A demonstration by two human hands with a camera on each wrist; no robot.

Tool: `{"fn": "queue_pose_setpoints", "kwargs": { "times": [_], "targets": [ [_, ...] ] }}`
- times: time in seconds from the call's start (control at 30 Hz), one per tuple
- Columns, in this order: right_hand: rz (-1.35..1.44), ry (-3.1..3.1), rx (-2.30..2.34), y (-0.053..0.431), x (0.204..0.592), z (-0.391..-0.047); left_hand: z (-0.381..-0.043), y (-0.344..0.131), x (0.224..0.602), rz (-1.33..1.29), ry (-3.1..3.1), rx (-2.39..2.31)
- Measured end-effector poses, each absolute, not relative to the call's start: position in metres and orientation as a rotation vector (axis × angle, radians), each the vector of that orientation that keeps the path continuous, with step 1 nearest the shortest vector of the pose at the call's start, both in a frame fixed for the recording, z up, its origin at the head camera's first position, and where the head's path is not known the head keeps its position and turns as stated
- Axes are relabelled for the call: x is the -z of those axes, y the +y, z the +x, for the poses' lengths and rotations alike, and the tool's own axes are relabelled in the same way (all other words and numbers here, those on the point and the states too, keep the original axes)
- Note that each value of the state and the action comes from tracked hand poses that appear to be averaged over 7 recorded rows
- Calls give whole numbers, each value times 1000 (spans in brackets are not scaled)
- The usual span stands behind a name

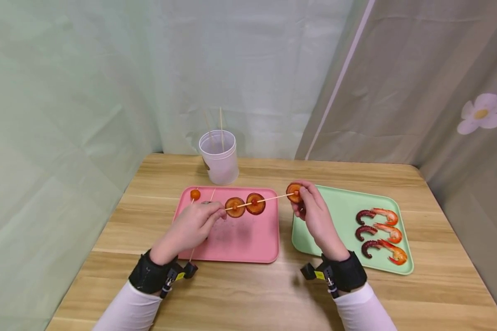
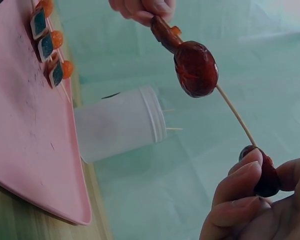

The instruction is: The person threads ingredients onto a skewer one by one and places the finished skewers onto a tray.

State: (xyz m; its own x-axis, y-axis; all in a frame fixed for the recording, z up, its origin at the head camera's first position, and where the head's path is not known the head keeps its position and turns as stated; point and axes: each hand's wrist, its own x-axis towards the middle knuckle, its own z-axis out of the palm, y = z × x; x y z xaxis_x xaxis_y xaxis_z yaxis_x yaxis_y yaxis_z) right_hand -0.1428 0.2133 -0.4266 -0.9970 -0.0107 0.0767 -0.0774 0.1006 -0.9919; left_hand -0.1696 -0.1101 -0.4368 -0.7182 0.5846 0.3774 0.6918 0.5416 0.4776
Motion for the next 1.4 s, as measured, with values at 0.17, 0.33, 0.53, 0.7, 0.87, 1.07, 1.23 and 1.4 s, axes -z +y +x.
{"fn": "queue_pose_setpoints", "kwargs": {
  "times": [0.17,0.33,0.53,0.7,0.87,1.07,1.23,1.4],
  "targets": [
    [179,-2216,-2141,212,426,-142,-169,-110,435,-1056,-2588,937],
    [347,-2123,-2218,209,426,-139,-169,-109,434,-1054,-2566,938],
    [550,-2205,-2188,204,430,-138,-168,-108,432,-1071,-2545,970],
    [586,-2223,-2197,203,432,-138,-168,-108,431,-1082,-2537,987],
    [530,-2269,-2160,205,431,-139,-168,-107,432,-1084,-2535,976],
    [458,-2341,-2092,207,429,-141,-168,-104,436,-1052,-2548,1005],
    [379,-2383,-2068,211,430,-142,-160,-101,442,-931,-2571,1103],
    [366,-2368,-2057,219,430,-143,-144,-100,456,-746,-2635,1303]
  ]
}}
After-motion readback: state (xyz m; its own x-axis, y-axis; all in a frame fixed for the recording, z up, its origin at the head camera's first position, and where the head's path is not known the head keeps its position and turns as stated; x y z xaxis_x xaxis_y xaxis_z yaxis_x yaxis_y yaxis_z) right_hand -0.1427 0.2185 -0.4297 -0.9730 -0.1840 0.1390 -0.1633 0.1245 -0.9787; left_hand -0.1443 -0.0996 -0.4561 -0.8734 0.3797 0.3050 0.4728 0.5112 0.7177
